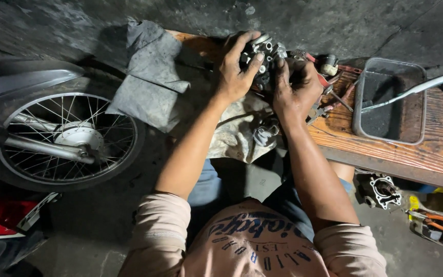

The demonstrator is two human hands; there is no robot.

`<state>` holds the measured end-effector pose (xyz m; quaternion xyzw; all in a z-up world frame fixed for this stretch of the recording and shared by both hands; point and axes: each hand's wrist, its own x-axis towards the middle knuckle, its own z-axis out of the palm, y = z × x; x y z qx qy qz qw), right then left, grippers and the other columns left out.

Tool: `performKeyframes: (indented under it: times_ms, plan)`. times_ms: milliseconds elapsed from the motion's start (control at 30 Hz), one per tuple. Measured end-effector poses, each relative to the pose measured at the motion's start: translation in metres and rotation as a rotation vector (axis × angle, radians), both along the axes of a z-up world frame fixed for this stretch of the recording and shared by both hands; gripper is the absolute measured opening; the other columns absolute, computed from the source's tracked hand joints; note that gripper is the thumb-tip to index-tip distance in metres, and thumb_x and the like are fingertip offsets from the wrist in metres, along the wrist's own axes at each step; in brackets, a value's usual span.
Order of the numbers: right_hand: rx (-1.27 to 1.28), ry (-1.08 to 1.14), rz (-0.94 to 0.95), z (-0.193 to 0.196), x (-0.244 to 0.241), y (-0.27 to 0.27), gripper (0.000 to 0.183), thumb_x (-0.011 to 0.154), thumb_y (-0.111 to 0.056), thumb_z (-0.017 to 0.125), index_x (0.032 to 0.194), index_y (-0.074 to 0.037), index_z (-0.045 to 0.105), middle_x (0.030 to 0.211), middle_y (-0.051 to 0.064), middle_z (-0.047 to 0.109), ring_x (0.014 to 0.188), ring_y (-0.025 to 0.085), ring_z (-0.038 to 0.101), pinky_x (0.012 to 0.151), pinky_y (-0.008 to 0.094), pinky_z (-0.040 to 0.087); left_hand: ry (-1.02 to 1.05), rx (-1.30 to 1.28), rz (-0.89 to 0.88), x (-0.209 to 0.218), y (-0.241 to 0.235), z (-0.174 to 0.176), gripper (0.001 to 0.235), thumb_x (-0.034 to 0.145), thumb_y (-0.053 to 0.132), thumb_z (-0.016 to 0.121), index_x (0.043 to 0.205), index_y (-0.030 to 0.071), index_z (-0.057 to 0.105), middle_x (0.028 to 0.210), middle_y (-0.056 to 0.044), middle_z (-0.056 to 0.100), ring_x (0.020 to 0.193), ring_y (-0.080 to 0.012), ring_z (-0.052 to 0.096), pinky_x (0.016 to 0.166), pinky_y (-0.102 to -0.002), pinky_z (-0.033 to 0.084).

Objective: The person sits on the floor and works on a motorcycle carburetor placed on a low wooden table. They handle small metal parts and gaskets, then use a screwdriver to tighten screws on the carburetor body.

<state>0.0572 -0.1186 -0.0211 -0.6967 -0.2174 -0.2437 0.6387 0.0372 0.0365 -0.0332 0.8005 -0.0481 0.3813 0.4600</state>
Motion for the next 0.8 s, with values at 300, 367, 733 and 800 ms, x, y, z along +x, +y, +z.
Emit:
performKeyframes:
  times_ms: [300,367,733,800]
  plan:
    - [-0.236,-0.118,-0.018,0.002,0.004,-0.010,0.019,0.094,-0.011,0.074,0.084,-0.007,0.058,0.083,0.005,0.058,0.072,0.016,0.051,0.063,0.033,0.041,0.035,-0.070,-0.028,0.003,-0.003,0.000,0.043,0.097,0.039,0.069,0.130,0.012,0.058,0.130,-0.005,0.063,0.125,-0.0234,0.060,0.111,-0.035,0.046]
    - [-0.224,-0.159,-0.027,0.002,0.005,-0.009,0.025,0.094,-0.010,0.074,0.080,-0.007,0.054,0.078,0.005,0.056,0.072,0.018,0.052,0.083,0.037,0.046,0.050,-0.088,-0.016,0.007,-0.004,-0.003,0.044,0.095,0.039,0.071,0.128,0.013,0.058,0.127,-0.004,0.065,0.122,-0.0218,0.062,0.109,-0.033,0.047]
    - [-0.200,-0.236,-0.053,0.004,0.004,-0.008,0.028,0.088,-0.005,0.076,0.074,-0.006,0.052,0.073,0.007,0.052,0.073,0.021,0.055,0.098,0.039,0.054,0.130,-0.136,-0.003,0.014,-0.006,0.000,0.043,0.085,0.013,0.081,0.121,0.017,0.057,0.121,0.000,0.067,0.116,-0.0184,0.064,0.105,-0.031,0.050]
    - [-0.198,-0.182,0.003,0.008,0.002,-0.011,0.013,0.091,-0.016,0.075,0.092,-0.006,0.067,0.088,0.008,0.061,0.079,0.019,0.057,0.069,0.032,0.047,0.185,-0.135,0.063,0.015,-0.008,0.004,0.044,0.078,0.012,0.081,0.115,0.019,0.058,0.115,0.003,0.067,0.111,-0.0171,0.064,0.102,-0.031,0.049]
